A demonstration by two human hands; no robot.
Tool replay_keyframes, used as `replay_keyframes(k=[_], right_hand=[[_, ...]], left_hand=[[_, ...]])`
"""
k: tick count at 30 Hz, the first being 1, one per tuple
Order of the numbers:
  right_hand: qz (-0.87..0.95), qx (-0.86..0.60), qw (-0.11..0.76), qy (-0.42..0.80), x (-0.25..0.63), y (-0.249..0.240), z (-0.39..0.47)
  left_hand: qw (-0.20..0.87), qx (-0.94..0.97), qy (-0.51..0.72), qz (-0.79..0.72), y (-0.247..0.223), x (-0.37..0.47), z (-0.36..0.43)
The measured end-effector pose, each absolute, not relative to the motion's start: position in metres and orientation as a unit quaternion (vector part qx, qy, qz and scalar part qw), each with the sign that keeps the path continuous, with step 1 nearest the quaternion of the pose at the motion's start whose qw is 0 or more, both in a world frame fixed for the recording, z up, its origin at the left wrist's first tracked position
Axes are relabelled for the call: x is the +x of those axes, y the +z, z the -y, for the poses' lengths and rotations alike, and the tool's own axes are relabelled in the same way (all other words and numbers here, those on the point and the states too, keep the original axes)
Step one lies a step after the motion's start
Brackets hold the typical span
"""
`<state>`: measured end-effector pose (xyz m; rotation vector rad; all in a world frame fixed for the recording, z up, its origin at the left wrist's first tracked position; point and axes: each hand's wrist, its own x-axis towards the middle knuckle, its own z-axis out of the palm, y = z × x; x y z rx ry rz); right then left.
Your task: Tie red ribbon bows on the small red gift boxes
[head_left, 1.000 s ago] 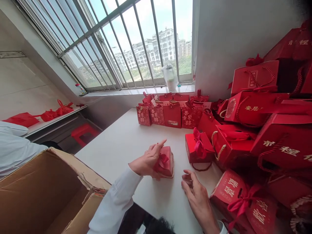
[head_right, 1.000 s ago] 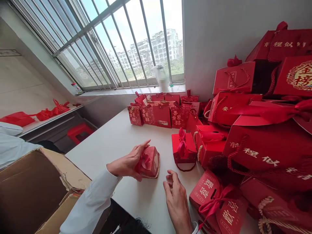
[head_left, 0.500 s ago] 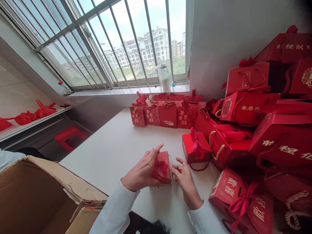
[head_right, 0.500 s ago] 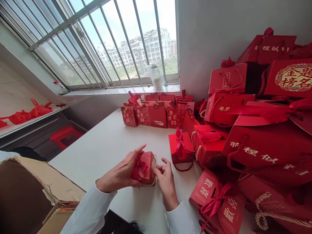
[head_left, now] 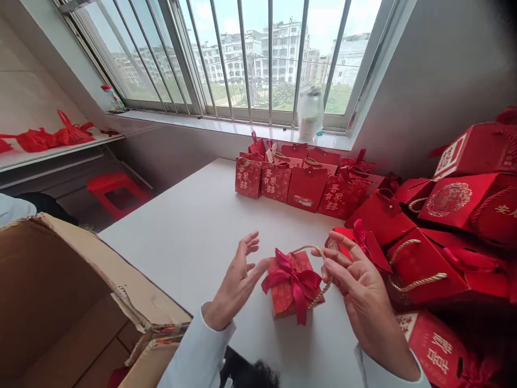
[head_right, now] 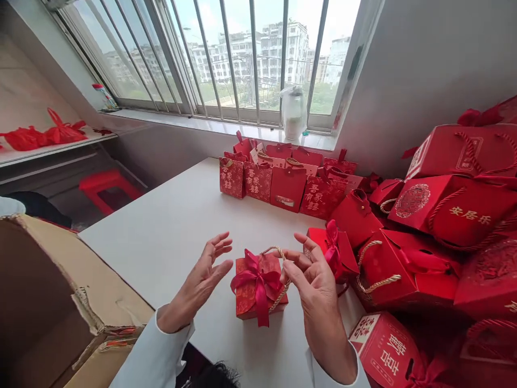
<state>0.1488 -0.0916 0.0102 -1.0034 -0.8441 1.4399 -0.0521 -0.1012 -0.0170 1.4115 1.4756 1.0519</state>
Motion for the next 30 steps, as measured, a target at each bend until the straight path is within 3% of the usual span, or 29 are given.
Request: replay_keyframes(k=[5,13,23,30], right_hand=[[0.4,-0.438,0.552,0.586,0.138,0.018,0.091],[0.446,-0.438,0.569,0.534,0.119,0.034,0.096],[0.576,-0.478,0.497,0.438,0.141,0.053,0.085],[0.694,-0.469,0.46,0.294,0.155,0.089,0.083]], left_hand=[[0.515,0.559,0.388,-0.521,-0.042,-0.07,0.11],[0.371,0.71,0.397,-0.448,-0.061,-0.047,0.118],[0.422,0.62,0.499,-0.433,-0.057,-0.055,0.109],[0.415,0.698,0.45,-0.372,-0.043,-0.05,0.086]])
